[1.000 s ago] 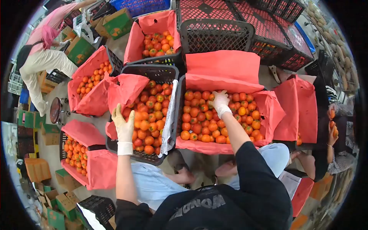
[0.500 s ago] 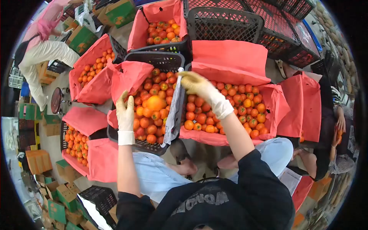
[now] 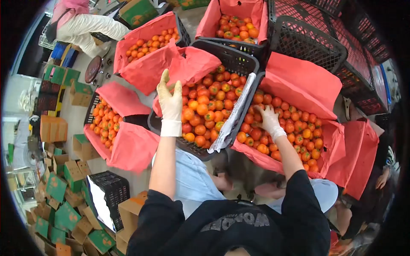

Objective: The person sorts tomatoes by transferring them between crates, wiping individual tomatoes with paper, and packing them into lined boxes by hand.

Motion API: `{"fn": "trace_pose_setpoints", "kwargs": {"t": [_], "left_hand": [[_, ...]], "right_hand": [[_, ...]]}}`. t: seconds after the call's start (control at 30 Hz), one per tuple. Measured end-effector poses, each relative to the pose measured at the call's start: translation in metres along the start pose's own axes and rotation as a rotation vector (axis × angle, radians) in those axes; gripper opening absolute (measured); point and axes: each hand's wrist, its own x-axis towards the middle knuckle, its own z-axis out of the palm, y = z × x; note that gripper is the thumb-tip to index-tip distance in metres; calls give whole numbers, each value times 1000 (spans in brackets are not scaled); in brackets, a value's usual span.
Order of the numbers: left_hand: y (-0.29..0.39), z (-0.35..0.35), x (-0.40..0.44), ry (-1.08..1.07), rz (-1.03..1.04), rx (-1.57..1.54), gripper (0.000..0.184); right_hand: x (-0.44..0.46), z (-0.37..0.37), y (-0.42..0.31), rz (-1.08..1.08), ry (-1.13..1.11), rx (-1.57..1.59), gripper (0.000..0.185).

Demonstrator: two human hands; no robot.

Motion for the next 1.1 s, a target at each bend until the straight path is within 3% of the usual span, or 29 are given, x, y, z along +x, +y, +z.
{"fn": "trace_pose_setpoints", "kwargs": {"t": [0.13, 0.2, 0.3, 0.43, 0.53, 0.67, 0.73, 0.77, 0.83, 0.9, 0.97, 1.0, 1.07, 1.1], "left_hand": [[-9, 5, 0, -57, 161, 119, 61], [-4, 4, -3, -107, 131, 157, 63], [-5, 8, -12, -115, 75, 51, 59], [-7, 3, -9, -140, 12, 3, 58], [-10, 3, -9, -139, 0, 46, 59], [-12, 1, -7, -88, 35, 28, 61], [-15, -2, -5, -77, 31, -14, 60], [-18, -6, -2, -90, 39, 60, 60], [-30, -1, 1, -100, 42, 68, 58], [-27, 6, 0, -96, 70, 23, 56], [-21, 8, -2, -105, 56, -26, 51], [-17, 5, 0, -155, 25, 25, 49], [-15, -1, 2, -172, 39, 102, 48], [-29, -2, 5, -164, 17, 46, 47]], "right_hand": [[10, 3, 11, -132, -82, -48, 78], [21, -8, 11, -141, -287, -25, 75], [37, 1, 14, -112, -385, -83, 73], [27, 7, 14, 8, -315, -119, 63], [15, 17, 10, 87, -207, -96, 64], [6, 1, 5, 73, -260, -11, 69], [-8, 6, 16, 460, -165, 326, 73], [-8, 42, 48, 480, -78, 538, 79], [-36, 2, 30, 472, -34, 864, 76], [-51, -43, -9, 351, 100, 1305, 57], [-61, -113, -79, 259, 192, 1371, 50], [-50, -102, -95, 104, 249, 1423, 53], [-62, -126, -127, 36, -54, 1525, 58], [-62, -124, -118, 9, -3, 1412, 60]]}}
